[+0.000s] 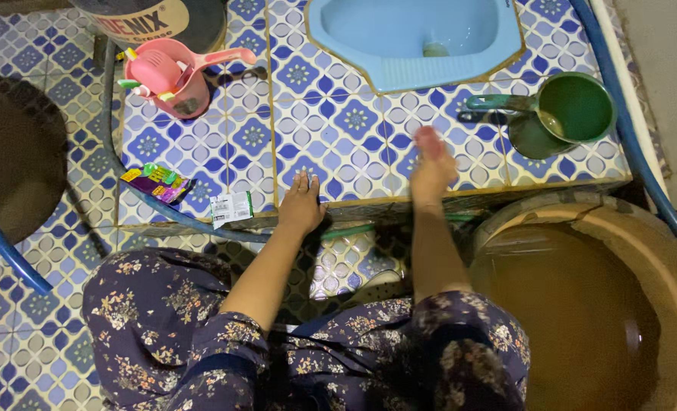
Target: The person cleans the tiled area around a squat toilet using a sponge, dipping the sponge into a bucket of water and scrubbing the surface.
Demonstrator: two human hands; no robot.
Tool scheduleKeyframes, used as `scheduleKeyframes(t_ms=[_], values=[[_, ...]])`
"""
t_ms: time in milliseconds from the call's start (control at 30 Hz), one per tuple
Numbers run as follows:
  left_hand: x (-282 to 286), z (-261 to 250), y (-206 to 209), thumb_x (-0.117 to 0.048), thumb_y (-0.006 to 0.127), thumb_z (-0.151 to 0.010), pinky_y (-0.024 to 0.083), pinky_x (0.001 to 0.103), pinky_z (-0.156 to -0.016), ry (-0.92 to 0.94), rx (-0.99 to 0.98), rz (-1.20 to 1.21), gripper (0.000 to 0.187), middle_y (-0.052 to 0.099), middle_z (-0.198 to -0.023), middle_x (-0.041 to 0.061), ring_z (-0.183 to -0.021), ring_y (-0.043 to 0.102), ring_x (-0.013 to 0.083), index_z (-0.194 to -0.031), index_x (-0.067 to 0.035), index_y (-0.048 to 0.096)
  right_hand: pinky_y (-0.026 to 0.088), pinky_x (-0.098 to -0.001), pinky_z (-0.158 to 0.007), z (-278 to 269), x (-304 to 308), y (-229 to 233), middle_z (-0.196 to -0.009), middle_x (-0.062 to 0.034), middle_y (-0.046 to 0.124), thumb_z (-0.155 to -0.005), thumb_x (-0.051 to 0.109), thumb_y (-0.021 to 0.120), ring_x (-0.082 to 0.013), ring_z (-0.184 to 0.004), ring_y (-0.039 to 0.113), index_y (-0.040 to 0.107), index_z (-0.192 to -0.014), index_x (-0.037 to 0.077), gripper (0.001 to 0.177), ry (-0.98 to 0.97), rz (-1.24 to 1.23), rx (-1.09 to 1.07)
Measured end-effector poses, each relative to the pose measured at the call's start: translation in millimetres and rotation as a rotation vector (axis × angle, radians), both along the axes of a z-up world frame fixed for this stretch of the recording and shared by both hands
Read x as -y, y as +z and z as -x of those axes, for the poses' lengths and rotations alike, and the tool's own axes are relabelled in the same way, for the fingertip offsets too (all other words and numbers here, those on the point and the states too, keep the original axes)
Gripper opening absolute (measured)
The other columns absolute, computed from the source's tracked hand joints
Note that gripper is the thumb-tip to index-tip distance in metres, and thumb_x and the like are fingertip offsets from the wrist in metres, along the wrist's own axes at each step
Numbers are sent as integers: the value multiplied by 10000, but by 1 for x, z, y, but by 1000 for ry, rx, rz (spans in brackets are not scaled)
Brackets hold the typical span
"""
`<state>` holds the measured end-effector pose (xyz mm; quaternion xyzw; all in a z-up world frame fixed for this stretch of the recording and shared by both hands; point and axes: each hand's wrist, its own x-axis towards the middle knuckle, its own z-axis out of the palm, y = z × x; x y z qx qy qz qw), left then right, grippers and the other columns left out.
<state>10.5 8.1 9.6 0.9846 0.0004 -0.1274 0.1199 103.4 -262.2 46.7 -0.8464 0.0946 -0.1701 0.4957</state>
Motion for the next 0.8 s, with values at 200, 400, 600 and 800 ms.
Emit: scheduleKeyframes(t_ms=[200, 400, 600, 800], values=[[13, -20, 12, -457, 680, -923, 325, 478, -1200, 86, -234, 14, 897, 114, -1680, 232, -1557, 150, 391, -1596, -45, 254, 412, -522, -985, -6, 50, -57, -1302, -265, 623, -707, 107, 629, -462, -1108, 558, 728, -1278, 195, 585, -297, 824, 132], [21, -40, 17, -534, 709, -887, 263, 452, -1235, 130, -399, -18, 1033, 53, -1688, 273, -1571, 121, 399, -1593, 21, 199, 523, -416, -1048, 13, -35, -31, -1323, -32, 689, -1109, 44, 516, -301, -1178, 685, 682, -1326, 228, 330, 207, 301, 241], [18, -45, 18, -619, 726, -856, 222, 439, -1257, 25, -398, -88, 1112, 102, -1656, 331, -1548, 159, 445, -1574, 74, 236, 364, -541, -1016, 21, -77, -31, -1419, -196, 523, -698, -30, 637, -406, -1182, 509, 716, -1294, 263, 669, 416, 611, 167], [15, -37, 33, -593, 770, -813, 300, 473, -1218, 33, -356, -16, 1069, 117, -1664, 325, -1552, 167, 446, -1545, 48, 329, 389, -452, -1107, -2, -30, -51, -1483, -79, 548, -889, -95, 545, -322, -1251, 521, 685, -1413, 336, 692, 306, 541, 17]])
